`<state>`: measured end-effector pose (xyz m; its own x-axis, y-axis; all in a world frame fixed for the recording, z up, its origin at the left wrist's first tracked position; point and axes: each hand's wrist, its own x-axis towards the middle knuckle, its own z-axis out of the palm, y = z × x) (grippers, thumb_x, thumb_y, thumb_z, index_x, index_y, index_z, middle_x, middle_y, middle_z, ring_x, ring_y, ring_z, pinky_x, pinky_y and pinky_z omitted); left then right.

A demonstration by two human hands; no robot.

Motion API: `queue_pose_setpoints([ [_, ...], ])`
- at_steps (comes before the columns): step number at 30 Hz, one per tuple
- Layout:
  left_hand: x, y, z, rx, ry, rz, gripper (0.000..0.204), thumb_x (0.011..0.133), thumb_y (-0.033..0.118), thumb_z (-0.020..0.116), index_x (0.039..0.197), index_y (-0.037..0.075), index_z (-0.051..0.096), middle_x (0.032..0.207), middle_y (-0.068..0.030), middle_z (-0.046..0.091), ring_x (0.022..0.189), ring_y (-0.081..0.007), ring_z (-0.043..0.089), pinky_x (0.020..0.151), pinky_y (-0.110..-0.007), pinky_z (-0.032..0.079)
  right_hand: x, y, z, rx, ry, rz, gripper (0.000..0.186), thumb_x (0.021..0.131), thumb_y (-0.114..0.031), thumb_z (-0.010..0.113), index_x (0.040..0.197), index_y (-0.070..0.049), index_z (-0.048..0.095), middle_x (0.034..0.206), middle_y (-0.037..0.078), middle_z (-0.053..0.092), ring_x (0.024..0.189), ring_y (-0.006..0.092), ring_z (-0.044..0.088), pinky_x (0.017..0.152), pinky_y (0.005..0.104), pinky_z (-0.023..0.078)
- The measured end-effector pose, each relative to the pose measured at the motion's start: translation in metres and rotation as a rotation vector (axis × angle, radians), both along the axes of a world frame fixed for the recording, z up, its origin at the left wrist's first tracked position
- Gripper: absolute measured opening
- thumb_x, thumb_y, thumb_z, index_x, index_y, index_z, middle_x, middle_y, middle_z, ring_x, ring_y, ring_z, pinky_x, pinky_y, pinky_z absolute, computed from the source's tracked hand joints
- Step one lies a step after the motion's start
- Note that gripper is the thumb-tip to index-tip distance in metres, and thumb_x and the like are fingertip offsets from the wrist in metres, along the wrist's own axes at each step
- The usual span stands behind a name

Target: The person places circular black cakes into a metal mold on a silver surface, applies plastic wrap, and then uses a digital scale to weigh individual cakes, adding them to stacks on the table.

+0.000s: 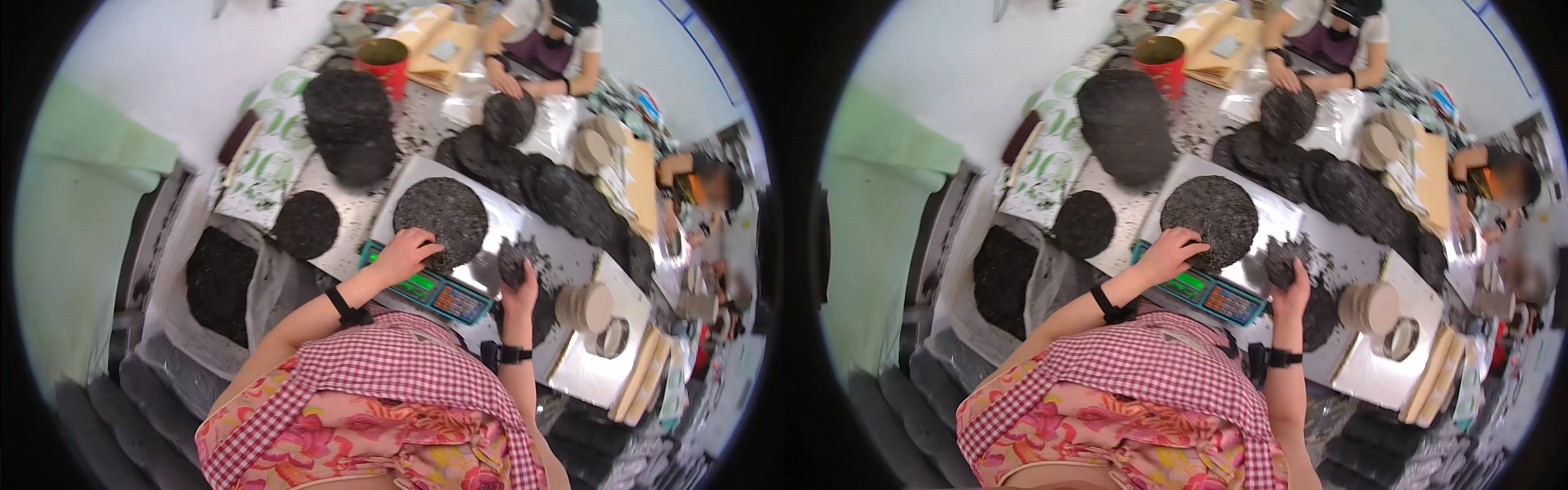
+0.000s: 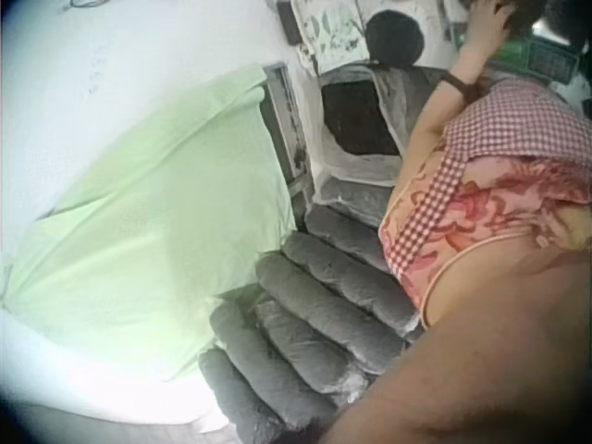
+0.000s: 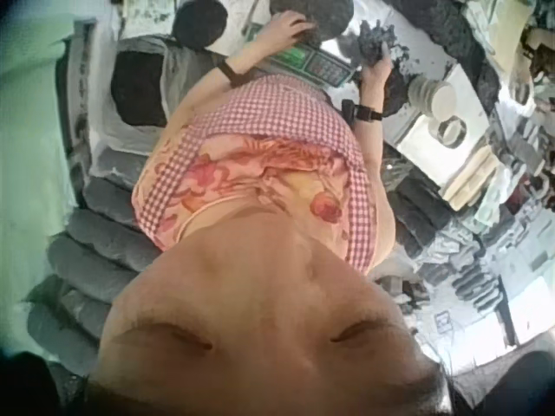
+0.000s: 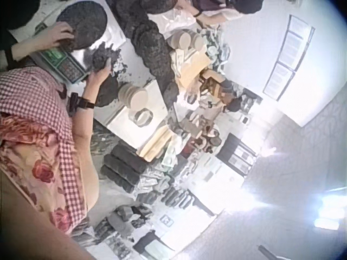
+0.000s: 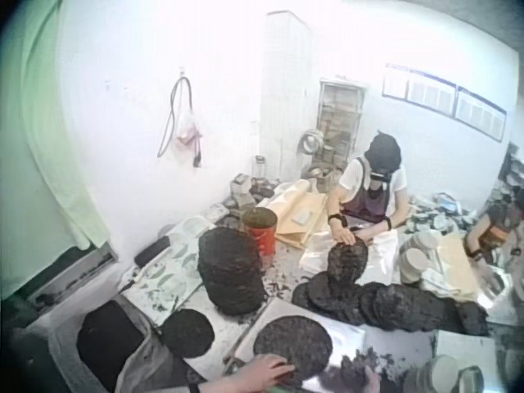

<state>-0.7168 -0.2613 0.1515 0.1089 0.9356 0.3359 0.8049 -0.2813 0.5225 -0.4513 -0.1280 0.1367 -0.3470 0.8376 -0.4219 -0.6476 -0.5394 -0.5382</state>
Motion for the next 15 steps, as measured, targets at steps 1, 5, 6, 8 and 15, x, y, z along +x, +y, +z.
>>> queue_pose_setpoints([
  [1,0.009,0.006,0.007,0.016,-0.028,-0.095,0.048,0.067,0.007,0.071,0.113,0.011,0.059,0.113,-0.0105,0.054,0.105,-0.0307,0.052,0.088,-0.042,0.042,0.002,0.004,-0.003,0.11,-0.127,0.031,0.032,0.09,-0.016,0.056,0.116,0.003,0.055,0.114,0.013,0.061,0.101,0.0233,0.06,0.089,0.0377,0.048],
  [5,-0.007,-0.003,0.014,0.168,-0.238,0.004,0.035,0.072,0.012,0.068,0.106,0.005,0.06,0.105,-0.0137,0.06,0.1,-0.032,0.057,0.086,-0.041,0.045,-0.034,-0.006,0.027,0.618,-0.946,0.18,0.05,0.088,-0.021,0.061,0.126,0.006,0.046,0.115,0.016,0.059,0.102,0.0237,0.058,0.086,0.0362,0.046],
  [6,-0.02,-0.007,0.01,0.183,-0.257,0.16,0.031,0.075,0.011,0.065,0.105,0.004,0.06,0.103,-0.015,0.061,0.098,-0.0332,0.057,0.085,-0.041,0.046,-0.039,-0.009,0.032,0.767,-1.236,0.225,0.056,0.087,-0.023,0.063,0.128,0.007,0.042,0.116,0.017,0.058,0.102,0.0245,0.057,0.086,0.0361,0.045],
  [8,-0.05,-0.014,0.007,0.159,-0.212,0.392,0.028,0.078,0.009,0.062,0.105,0.003,0.059,0.105,-0.0166,0.06,0.098,-0.0348,0.057,0.086,-0.042,0.046,-0.03,-0.006,0.025,1.154,-1.553,-0.028,0.062,0.082,-0.021,0.067,0.132,0.004,0.04,0.114,0.017,0.056,0.101,0.0282,0.054,0.089,0.037,0.042],
  [15,-0.051,0.057,0.041,0.019,-0.014,0.026,0.051,0.079,0.036,0.065,0.125,0.017,0.054,0.132,-0.0179,0.046,0.127,-0.037,0.037,0.104,-0.052,0.029,0.047,-0.062,-0.034,0.347,-1.036,-0.018,0.066,0.086,-0.023,0.065,0.138,0.0,0.032,0.131,0.021,0.046,0.123,0.0286,0.043,0.101,0.0376,0.034],
])
